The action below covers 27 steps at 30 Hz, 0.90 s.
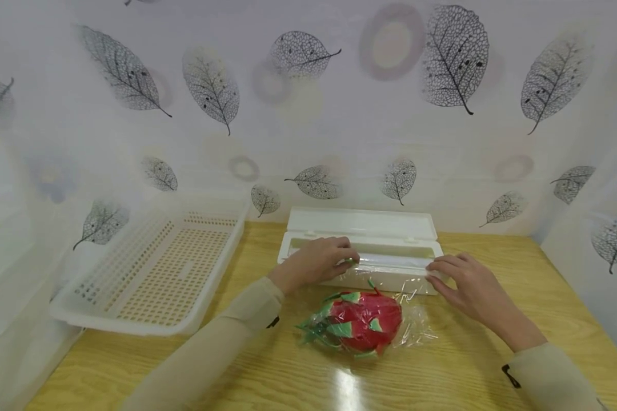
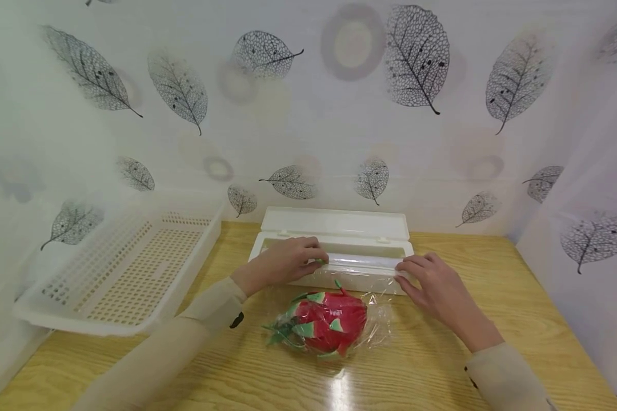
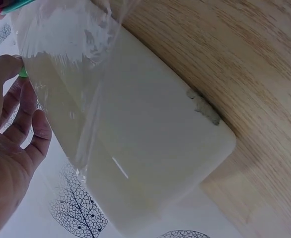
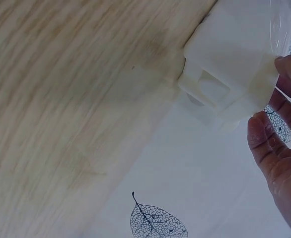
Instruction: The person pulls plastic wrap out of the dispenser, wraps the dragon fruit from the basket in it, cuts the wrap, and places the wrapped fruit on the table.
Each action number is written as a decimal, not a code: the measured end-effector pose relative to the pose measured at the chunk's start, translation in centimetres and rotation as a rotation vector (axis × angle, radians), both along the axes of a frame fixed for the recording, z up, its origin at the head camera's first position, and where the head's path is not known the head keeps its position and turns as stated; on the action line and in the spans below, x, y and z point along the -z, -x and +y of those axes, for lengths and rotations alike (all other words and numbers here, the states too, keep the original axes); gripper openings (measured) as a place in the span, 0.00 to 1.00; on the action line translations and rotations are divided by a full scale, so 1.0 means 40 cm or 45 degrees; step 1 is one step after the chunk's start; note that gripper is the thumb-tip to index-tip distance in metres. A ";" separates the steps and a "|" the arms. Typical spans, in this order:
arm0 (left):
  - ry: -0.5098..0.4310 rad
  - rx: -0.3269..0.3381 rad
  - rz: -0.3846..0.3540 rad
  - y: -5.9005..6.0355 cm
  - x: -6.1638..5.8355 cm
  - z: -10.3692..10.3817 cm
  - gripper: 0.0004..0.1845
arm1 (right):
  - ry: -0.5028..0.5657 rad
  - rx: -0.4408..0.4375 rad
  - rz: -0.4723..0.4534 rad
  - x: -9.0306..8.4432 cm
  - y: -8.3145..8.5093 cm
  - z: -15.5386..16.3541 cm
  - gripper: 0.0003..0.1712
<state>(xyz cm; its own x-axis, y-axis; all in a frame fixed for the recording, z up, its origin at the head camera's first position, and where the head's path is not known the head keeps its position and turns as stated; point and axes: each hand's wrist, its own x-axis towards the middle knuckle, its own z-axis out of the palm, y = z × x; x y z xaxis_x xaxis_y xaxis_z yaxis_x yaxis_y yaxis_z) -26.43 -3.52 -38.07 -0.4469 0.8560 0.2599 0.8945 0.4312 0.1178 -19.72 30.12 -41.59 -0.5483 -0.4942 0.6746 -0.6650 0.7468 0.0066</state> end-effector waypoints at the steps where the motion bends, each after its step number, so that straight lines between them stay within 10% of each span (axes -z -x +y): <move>1: 0.000 0.003 0.001 0.001 0.000 0.000 0.08 | 0.001 0.003 -0.005 -0.001 0.001 0.000 0.37; 27: -0.050 0.012 0.026 0.004 0.005 -0.012 0.06 | -0.026 0.042 -0.038 -0.005 0.001 0.008 0.17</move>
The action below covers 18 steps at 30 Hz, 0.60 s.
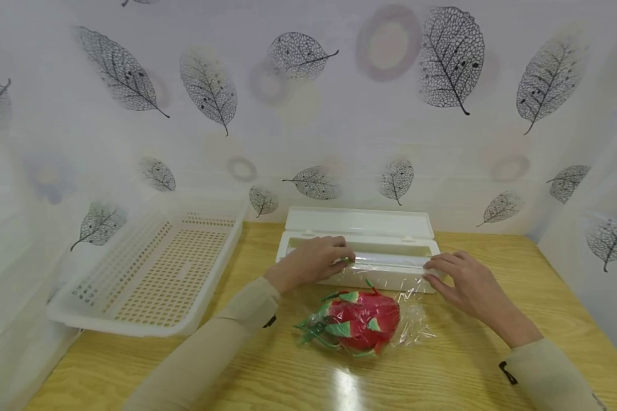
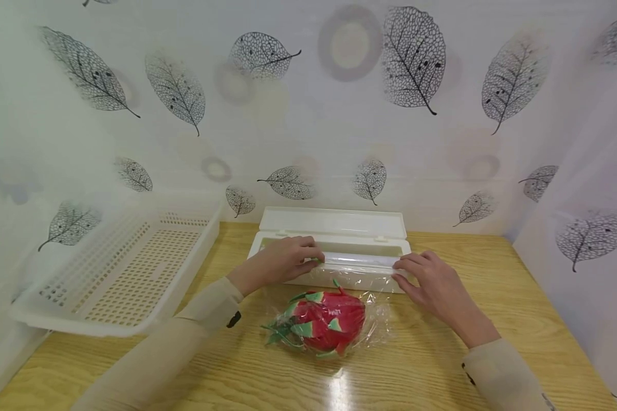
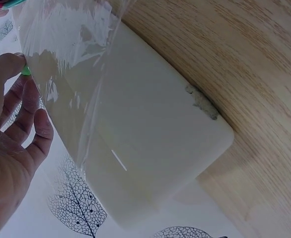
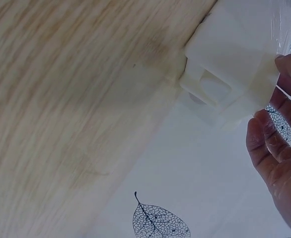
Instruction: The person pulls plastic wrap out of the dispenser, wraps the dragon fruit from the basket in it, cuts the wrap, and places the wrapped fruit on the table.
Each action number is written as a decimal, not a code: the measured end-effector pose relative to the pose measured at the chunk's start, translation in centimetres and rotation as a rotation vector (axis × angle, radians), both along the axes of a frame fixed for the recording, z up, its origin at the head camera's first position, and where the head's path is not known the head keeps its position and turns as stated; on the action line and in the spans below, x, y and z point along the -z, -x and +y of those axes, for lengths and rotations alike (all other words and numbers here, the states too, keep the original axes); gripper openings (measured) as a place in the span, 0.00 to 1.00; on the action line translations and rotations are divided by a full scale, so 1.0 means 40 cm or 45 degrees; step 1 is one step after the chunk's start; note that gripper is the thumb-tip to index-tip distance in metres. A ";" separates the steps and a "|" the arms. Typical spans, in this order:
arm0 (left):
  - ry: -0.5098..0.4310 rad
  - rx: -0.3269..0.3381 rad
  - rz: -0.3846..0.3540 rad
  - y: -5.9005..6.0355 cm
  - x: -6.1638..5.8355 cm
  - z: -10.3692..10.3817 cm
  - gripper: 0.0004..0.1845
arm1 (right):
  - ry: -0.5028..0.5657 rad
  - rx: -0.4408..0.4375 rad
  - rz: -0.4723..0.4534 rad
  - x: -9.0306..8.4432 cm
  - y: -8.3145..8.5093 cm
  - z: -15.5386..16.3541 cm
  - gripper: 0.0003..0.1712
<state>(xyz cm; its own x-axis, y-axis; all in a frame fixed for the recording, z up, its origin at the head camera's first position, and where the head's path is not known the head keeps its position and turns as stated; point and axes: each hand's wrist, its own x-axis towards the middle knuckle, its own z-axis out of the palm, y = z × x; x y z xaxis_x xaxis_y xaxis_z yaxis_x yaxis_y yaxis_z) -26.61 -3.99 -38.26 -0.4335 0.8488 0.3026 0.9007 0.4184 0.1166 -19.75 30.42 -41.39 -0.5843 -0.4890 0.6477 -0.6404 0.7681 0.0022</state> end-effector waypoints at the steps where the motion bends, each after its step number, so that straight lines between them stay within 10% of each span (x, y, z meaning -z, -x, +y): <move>1: -0.002 -0.001 -0.002 0.000 0.000 -0.001 0.06 | 0.000 0.000 0.001 0.000 0.000 0.000 0.18; 18: 0.028 -0.045 -0.009 0.000 0.004 -0.021 0.07 | 0.010 0.007 -0.007 0.002 -0.003 0.000 0.16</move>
<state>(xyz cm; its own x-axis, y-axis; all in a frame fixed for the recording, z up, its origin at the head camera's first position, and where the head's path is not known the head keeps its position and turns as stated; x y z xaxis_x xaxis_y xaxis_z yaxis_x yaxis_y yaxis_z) -26.61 -4.84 -38.41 -0.4652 0.8396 0.2806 0.8846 0.4523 0.1132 -19.64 30.41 -41.47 -0.5902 -0.4810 0.6484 -0.6363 0.7714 -0.0070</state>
